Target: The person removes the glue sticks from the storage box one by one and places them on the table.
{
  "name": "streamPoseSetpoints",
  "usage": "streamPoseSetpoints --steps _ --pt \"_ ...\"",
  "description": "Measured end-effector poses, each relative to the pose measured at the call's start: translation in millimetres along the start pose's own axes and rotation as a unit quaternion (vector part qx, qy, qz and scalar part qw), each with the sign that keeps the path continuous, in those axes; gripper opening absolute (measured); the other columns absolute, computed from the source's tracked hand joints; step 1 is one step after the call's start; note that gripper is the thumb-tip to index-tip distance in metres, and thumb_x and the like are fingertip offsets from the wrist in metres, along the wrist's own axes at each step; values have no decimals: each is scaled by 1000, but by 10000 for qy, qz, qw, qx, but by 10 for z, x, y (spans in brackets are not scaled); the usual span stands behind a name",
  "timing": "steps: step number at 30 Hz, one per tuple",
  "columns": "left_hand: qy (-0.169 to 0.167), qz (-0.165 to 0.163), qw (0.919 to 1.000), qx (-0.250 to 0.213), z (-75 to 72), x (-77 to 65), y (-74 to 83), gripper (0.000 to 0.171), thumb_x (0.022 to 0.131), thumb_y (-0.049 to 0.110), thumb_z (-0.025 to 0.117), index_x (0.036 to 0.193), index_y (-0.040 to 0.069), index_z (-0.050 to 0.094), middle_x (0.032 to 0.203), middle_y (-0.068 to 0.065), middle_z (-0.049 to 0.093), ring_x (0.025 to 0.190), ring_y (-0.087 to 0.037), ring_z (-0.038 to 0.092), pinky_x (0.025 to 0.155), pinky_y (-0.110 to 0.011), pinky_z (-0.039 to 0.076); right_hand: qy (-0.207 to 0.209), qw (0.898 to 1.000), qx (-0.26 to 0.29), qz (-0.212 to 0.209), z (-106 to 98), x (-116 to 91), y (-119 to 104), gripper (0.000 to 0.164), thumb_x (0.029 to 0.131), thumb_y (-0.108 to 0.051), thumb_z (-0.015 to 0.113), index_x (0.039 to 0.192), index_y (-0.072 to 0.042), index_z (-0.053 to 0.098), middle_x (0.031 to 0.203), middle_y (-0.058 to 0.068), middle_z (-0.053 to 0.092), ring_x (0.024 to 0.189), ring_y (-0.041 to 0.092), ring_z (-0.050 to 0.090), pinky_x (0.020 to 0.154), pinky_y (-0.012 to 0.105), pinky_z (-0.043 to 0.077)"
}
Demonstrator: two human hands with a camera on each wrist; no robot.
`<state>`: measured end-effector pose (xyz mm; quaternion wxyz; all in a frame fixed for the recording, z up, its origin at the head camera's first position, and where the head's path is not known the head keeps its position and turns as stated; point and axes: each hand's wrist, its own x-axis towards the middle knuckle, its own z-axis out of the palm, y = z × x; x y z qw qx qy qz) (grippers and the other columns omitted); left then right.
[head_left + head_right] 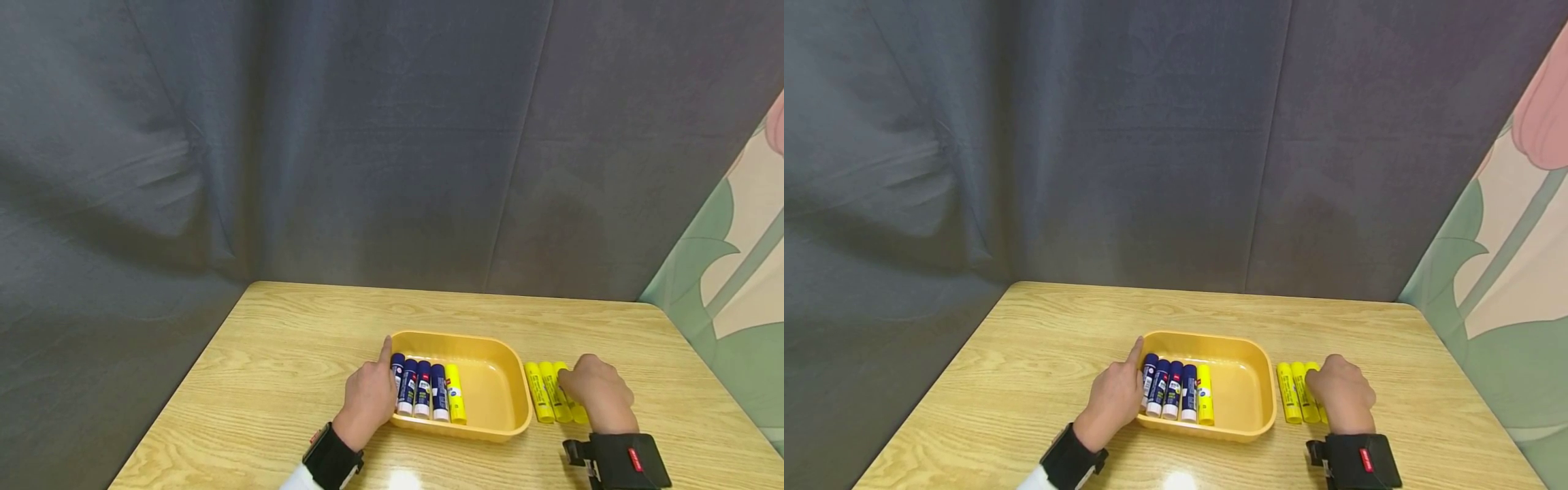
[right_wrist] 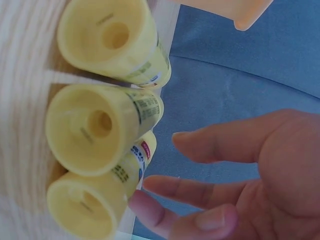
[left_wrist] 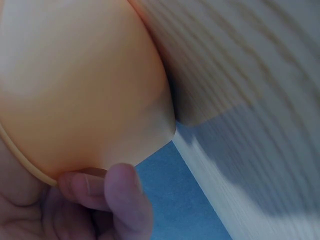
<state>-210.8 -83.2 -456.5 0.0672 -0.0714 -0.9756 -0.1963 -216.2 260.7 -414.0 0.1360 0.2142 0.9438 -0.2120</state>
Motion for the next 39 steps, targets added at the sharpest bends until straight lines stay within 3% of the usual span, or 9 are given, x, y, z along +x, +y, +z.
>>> streamPoseSetpoints --steps 10,14,17,20,24,30,39 --pt "-14 -17 10000 -3 -1 3 2 56 100 16 55 153 5 38 58 -5 48 46 -14 44 43 -30 36 -1 10000 -29 -38 -18 -7 4 33 92 -27 54 86 5 61 77 16 55 70 28 52 64 40 40" --pt "-3 -28 10000 -38 -3 -1 0 57 100 15 55 153 5 38 58 -5 48 46 -14 44 43 -30 36 82 9999 -29 -137 -34 -21 0 43 94 -28 54 105 14 60 88 25 60 76 33 56 65 42 43" --pt "5 -17 10000 -52 -7 -6 1 57 100 15 55 153 5 38 57 -4 48 45 -14 44 42 -30 35 268 9987 -37 -421 -69 -54 -17 52 95 -28 54 120 17 54 106 35 61 86 41 61 66 48 47" --pt "11 -6 10000 -47 -9 -8 2 56 100 15 55 153 5 39 56 -3 46 44 -14 43 41 -29 35 511 9961 4 -719 -112 -113 -60 55 95 -29 54 126 16 51 117 39 57 92 47 62 64 50 49" --pt "35 -1 10000 -34 -4 -2 8 56 100 15 55 153 5 39 56 -3 46 44 -14 42 41 -29 35 831 9919 149 -944 -168 -227 -165 52 96 -28 56 127 13 52 114 38 59 85 43 63 58 46 48" --pt "29 62 10000 -53 2 8 11 56 100 15 55 153 5 39 57 -4 49 45 -14 44 42 -30 35 1207 9838 360 -1279 -203 -438 -333 50 95 -29 56 129 9 52 90 20 68 66 26 61 50 38 44" --pt "73 69 9999 -96 11 -10 -18 57 100 15 56 153 4 39 56 -3 47 44 -13 42 41 -29 34 1389 9721 338 -1860 -2 -639 -616 45 94 -26 59 126 6 58 80 8 68 54 18 55 45 34 40"
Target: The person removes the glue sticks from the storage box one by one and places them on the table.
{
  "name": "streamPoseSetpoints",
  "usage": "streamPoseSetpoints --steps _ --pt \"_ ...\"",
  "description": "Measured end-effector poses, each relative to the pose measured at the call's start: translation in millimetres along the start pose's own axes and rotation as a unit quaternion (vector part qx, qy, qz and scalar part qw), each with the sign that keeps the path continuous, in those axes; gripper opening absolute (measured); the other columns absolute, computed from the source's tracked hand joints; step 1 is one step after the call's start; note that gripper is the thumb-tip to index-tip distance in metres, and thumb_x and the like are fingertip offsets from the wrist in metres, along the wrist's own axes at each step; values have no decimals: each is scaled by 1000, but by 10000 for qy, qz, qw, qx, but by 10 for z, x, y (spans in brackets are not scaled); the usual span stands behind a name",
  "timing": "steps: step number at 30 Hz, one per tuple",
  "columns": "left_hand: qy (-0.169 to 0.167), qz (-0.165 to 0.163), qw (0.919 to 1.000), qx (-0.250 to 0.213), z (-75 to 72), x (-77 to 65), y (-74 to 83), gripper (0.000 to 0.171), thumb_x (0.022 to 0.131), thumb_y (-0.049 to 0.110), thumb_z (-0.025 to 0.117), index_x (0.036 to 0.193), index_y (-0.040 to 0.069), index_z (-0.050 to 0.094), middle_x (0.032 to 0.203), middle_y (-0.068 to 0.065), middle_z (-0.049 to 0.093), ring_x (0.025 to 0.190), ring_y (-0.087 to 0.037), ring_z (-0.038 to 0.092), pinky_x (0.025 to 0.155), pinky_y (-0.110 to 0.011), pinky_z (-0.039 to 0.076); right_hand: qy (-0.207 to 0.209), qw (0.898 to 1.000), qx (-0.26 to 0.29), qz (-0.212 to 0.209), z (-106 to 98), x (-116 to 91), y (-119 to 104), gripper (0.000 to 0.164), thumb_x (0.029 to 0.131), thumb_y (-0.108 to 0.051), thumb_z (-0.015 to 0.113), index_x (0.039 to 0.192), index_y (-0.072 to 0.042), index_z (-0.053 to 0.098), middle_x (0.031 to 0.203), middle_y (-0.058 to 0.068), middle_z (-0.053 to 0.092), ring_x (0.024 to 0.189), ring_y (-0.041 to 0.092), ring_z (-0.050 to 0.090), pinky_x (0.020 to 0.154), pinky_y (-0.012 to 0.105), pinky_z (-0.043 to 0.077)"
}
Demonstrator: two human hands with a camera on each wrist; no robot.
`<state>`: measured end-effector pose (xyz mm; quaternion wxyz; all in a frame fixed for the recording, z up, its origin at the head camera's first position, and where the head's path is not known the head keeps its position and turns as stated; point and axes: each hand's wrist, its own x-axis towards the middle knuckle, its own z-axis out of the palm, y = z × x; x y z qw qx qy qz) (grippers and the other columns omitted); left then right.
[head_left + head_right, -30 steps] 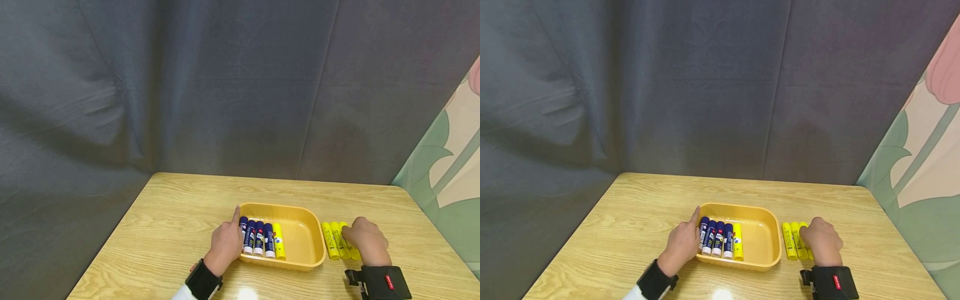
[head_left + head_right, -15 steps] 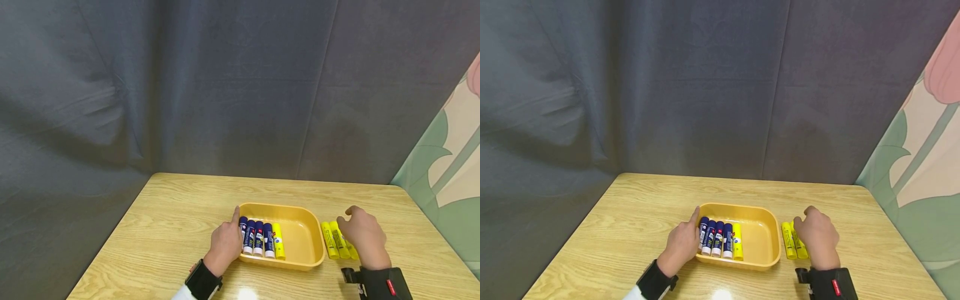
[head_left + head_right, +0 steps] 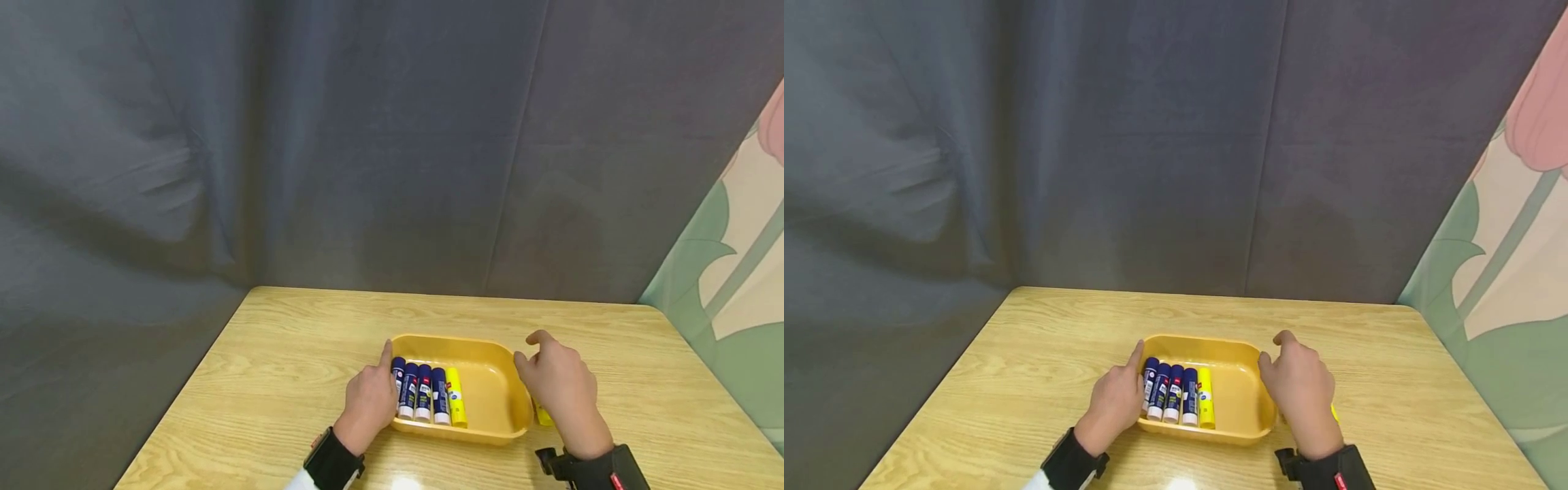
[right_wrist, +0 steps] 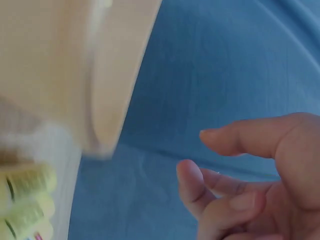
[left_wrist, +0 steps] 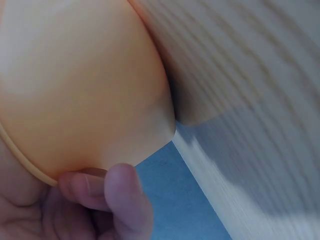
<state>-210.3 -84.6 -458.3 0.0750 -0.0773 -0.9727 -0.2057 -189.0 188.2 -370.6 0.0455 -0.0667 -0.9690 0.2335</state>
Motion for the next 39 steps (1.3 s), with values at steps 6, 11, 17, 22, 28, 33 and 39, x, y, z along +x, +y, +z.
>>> streamPoseSetpoints --steps 6,11,17,22,28,33,39 --pt "22 59 10000 -16 9 2 -15 56 100 15 56 152 4 39 54 -2 45 42 -13 41 40 -29 33 -77 9996 -73 -247 242 0 -158 40 92 -23 64 122 3 62 70 4 62 50 18 49 43 31 35" --pt "-8 -2 10000 -50 -18 9 -27 57 100 14 55 153 4 38 54 -2 45 43 -13 41 41 -28 34 -335 9981 -424 -306 448 50 -304 42 89 -25 72 121 1 64 83 13 68 57 21 53 46 32 38" --pt "-23 -66 9999 -79 -37 25 -37 58 101 14 55 154 4 36 55 -1 44 43 -13 41 42 -28 34 -610 9947 -734 -371 697 86 -473 46 85 -27 78 120 -1 66 99 17 70 72 25 60 55 37 48" --pt "-44 -90 9999 -110 -33 23 -31 57 100 14 55 154 4 37 54 -1 43 42 -14 41 41 -28 33 -762 9925 -903 -330 826 90 -530 47 84 -28 79 122 -3 65 85 13 66 64 23 54 52 34 42" --pt "-58 -93 9999 -68 -34 23 -19 57 101 15 55 154 4 37 54 -1 42 42 -13 40 41 -28 32 -838 9911 -1011 -220 902 113 -558 44 85 -26 79 119 -3 65 78 12 63 62 23 54 50 35 42" --pt "-23 -74 10000 7 -37 39 -13 57 101 15 55 154 5 37 54 -1 43 43 -13 40 41 -28 33 -759 9925 -933 -238 931 121 -578 42 84 -27 80 114 -2 66 76 11 61 61 23 54 51 36 42" --pt "-24 -67 10000 33 -35 36 -5 57 100 15 55 153 5 38 54 -1 43 43 -14 41 41 -29 33 -729 9920 -988 -306 978 123 -588 35 85 -28 79 105 -2 67 73 10 59 62 24 55 52 38 43"
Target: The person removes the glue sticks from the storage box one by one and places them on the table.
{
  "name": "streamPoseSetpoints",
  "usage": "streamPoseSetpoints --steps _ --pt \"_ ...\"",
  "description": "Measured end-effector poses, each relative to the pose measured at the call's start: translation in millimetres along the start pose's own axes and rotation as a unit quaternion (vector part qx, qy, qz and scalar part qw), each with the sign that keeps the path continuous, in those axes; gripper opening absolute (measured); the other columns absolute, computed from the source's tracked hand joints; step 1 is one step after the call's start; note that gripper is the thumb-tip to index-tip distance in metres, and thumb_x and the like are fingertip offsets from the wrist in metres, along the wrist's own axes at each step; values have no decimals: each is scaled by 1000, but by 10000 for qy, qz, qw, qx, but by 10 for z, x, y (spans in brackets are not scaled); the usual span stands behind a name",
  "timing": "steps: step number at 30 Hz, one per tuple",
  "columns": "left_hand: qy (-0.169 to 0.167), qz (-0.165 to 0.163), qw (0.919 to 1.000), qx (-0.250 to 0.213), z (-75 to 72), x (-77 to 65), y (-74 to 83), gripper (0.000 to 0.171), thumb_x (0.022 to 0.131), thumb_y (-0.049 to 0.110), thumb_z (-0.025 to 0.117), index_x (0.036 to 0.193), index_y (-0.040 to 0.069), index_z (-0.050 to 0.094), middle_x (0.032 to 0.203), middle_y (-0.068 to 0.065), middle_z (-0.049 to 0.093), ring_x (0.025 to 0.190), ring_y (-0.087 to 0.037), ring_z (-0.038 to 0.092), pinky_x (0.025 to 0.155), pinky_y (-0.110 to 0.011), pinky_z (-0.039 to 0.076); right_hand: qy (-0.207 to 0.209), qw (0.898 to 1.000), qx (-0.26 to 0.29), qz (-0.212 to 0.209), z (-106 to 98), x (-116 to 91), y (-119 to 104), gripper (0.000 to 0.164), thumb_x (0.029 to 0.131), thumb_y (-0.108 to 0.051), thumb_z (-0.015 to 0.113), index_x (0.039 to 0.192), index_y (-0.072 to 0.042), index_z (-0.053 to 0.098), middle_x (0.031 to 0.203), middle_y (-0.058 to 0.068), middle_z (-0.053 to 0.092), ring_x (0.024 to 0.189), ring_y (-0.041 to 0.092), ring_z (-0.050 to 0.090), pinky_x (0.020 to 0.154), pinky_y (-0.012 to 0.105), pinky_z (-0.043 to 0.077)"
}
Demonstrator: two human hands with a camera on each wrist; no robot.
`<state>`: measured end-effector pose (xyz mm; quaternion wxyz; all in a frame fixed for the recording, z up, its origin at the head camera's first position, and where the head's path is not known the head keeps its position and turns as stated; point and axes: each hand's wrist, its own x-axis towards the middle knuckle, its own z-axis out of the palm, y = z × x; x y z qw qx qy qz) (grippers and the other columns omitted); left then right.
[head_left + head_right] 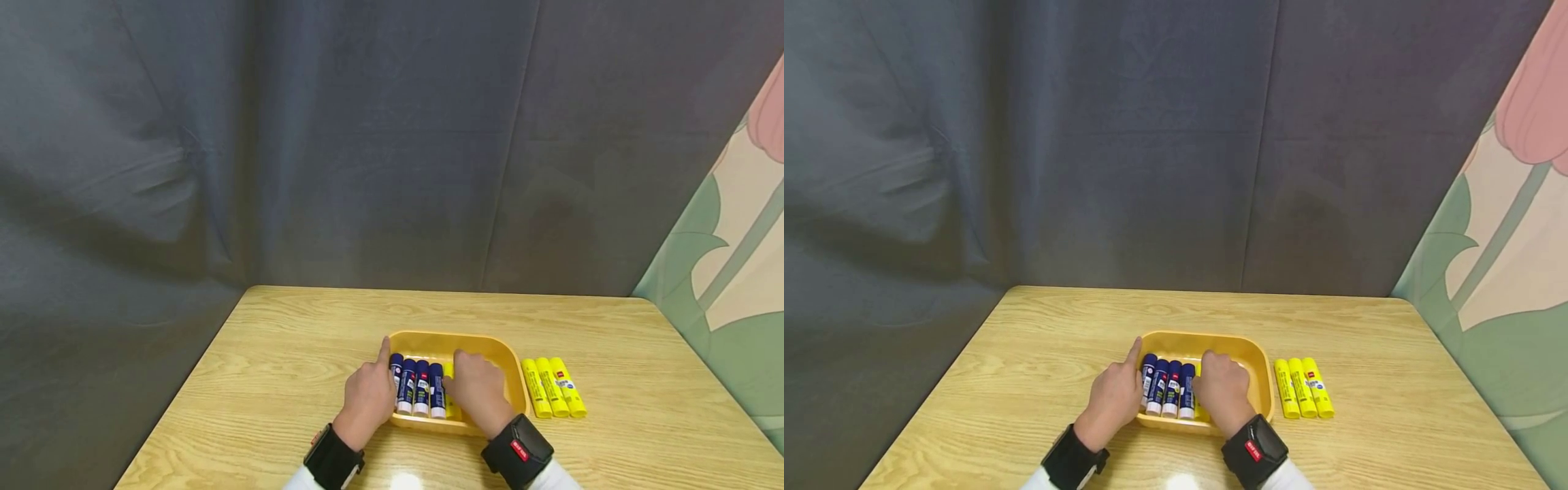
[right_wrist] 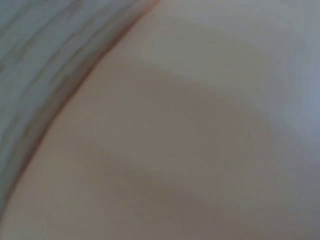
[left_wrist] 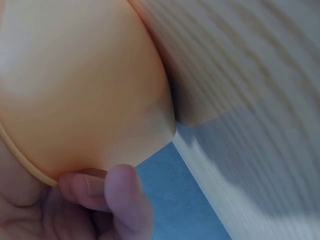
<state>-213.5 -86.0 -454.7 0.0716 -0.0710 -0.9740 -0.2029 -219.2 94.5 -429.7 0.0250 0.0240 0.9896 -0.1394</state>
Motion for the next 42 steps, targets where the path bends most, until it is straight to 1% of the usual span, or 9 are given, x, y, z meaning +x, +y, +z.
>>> streamPoseSetpoints --steps 8,11,15,24,30,34,38,40,42 --pt "61 71 10000 -20 7 -3 2 56 101 15 55 153 5 38 51 0 41 41 -12 37 40 -27 30 375 9991 -159 -113 52 52 10 15 88 -16 71 94 -5 64 74 13 62 64 30 61 50 43 46" --pt "46 41 10000 -27 8 0 -1 56 101 15 54 153 5 38 52 0 41 41 -12 38 41 -27 30 423 9988 -186 -176 54 62 15 12 89 -14 70 94 -6 64 77 14 64 66 32 63 50 45 47" --pt "41 7 10000 -45 12 2 -7 55 101 15 53 153 5 38 51 0 41 41 -13 38 41 -27 30 367 9987 -276 -206 56 88 7 7 91 -11 65 96 -6 65 80 15 66 69 32 65 51 46 49" --pt "42 36 9999 -103 13 2 -11 56 101 14 53 154 4 37 50 1 39 40 -12 35 40 -27 28 212 9985 -503 -105 59 135 -12 10 95 -10 63 103 -6 68 81 15 66 67 27 62 50 42 49" --pt "-6 37 10000 -90 3 10 -15 56 102 15 52 154 4 36 51 1 40 41 -12 36 40 -26 29 171 9986 -494 -53 68 141 -26 15 95 -8 60 107 -5 68 83 16 67 70 31 64 54 46 51" --pt "45 87 9999 -125 3 8 -17 56 101 14 53 154 3 37 51 2 39 40 -11 35 40 -27 28 136 9986 -504 24 87 149 -37 19 95 -4 58 111 -6 68 85 18 68 73 35 66 57 49 52" --pt "70 121 9998 -130 3 0 -16 56 101 14 53 153 3 37 50 3 37 39 -11 33 39 -26 26 117 9987 -497 42 106 156 -35 21 94 -2 59 112 -7 67 86 19 67 73 36 66 57 49 52" --pt "46 124 9998 -135 1 1 -15 56 101 14 53 154 3 37 50 3 36 39 -11 32 40 -26 26 97 9988 -485 54 105 157 -36 21 93 -2 59 113 -7 67 86 19 68 74 36 66 57 49 52" --pt "13 126 9998 -143 -8 4 -16 56 102 14 52 154 3 36 50 3 37 39 -11 33 40 -26 26 56 9988 -468 110 100 161 -38 20 93 -7 63 112 -7 67 86 19 68 74 36 66 58 49 52"
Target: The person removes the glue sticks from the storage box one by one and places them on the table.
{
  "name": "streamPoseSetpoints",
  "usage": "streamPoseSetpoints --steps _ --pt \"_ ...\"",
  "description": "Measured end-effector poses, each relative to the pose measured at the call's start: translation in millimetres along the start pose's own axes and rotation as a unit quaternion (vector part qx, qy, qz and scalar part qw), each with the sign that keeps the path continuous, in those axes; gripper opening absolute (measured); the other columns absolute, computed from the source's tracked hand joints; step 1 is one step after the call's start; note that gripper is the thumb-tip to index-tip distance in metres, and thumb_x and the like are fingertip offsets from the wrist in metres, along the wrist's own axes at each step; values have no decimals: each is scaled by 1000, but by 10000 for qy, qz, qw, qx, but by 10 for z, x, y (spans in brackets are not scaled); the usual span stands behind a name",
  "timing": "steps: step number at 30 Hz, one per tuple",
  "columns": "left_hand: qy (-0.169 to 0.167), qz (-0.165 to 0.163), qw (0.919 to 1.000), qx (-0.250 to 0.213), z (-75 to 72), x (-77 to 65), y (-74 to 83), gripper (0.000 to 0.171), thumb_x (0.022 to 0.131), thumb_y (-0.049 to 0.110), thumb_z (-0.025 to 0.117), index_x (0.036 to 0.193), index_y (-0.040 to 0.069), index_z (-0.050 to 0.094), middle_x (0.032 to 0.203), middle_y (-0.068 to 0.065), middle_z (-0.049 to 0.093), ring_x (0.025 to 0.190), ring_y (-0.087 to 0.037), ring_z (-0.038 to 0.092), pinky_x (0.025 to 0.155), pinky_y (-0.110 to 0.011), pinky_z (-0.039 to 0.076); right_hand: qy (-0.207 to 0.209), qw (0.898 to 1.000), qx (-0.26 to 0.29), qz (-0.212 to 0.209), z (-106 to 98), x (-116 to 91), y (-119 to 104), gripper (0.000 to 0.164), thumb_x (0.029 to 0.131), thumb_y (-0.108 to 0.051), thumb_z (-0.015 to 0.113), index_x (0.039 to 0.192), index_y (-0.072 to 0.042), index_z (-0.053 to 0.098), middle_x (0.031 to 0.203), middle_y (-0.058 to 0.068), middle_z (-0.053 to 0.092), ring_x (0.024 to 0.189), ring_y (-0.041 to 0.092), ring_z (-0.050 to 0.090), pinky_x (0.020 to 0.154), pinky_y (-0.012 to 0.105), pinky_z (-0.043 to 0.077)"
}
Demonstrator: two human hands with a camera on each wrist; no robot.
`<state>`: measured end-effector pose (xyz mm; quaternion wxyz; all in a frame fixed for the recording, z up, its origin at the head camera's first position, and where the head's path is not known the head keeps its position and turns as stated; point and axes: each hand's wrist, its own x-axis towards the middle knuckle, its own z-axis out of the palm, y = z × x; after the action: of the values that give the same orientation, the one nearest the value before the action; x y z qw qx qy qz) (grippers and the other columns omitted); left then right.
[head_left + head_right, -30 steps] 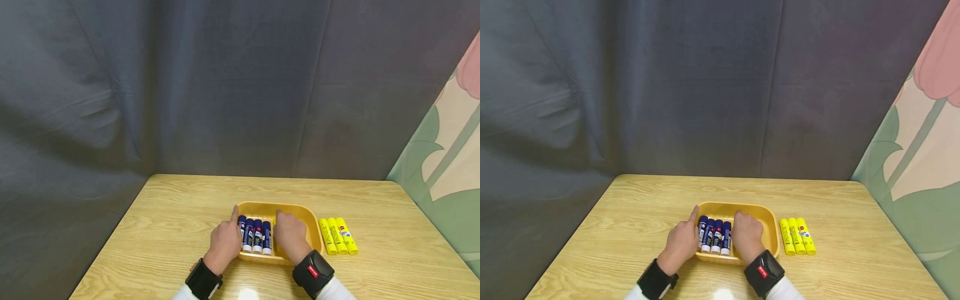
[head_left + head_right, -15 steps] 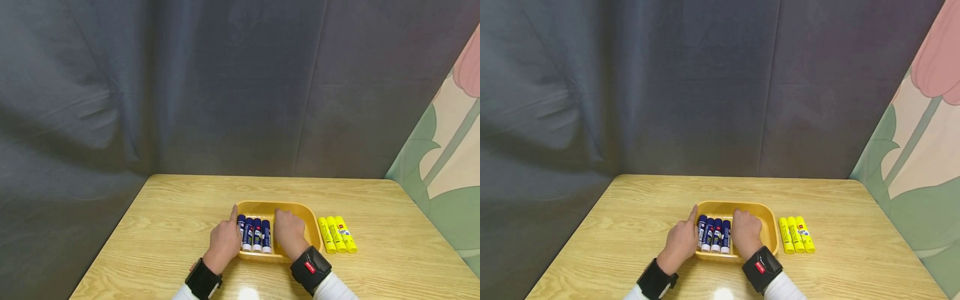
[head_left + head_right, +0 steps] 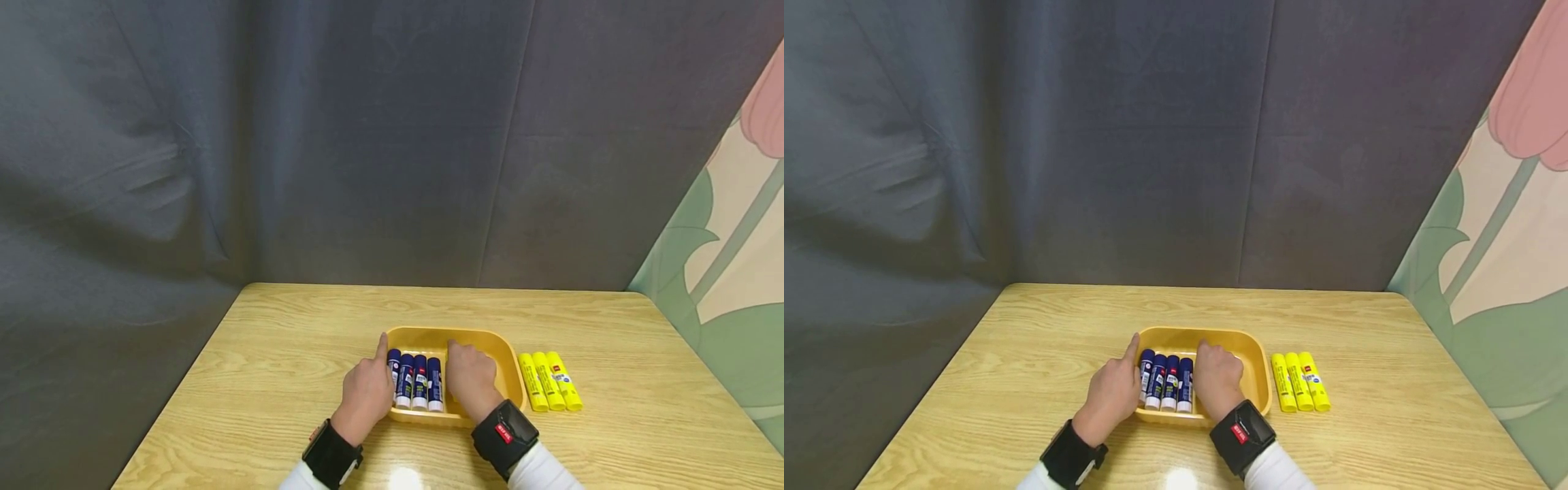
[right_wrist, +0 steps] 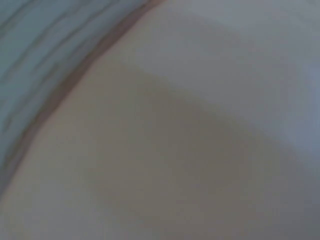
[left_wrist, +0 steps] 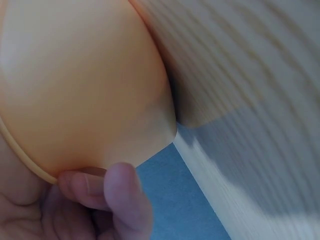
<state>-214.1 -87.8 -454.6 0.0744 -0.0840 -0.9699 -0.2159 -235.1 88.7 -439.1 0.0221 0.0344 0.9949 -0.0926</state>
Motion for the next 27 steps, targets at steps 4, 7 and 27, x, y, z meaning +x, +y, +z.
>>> streamPoseSetpoints --steps 4,7,27 --pt "-31 -38 10000 56 -22 9 -8 56 102 15 52 154 3 35 51 2 39 40 -11 35 40 -26 28 -82 9999 96 56 -14 16 -8 29 91 -14 66 120 -7 66 89 19 68 76 35 66 58 48 51" --pt "26 -91 9999 122 -38 15 -16 56 102 15 53 154 4 36 50 1 39 40 -12 35 40 -26 28 -153 9997 186 19 -26 33 -28 41 90 -12 65 131 -8 61 92 19 69 77 34 65 57 46 50" --pt "-8 0 9999 107 -11 -48 11 56 101 15 53 154 3 36 50 3 37 40 -11 33 40 -26 26 1050 9888 1006 -343 -278 -199 91 46 89 -18 73 130 -10 53 64 7 54 52 21 48 43 33 35"
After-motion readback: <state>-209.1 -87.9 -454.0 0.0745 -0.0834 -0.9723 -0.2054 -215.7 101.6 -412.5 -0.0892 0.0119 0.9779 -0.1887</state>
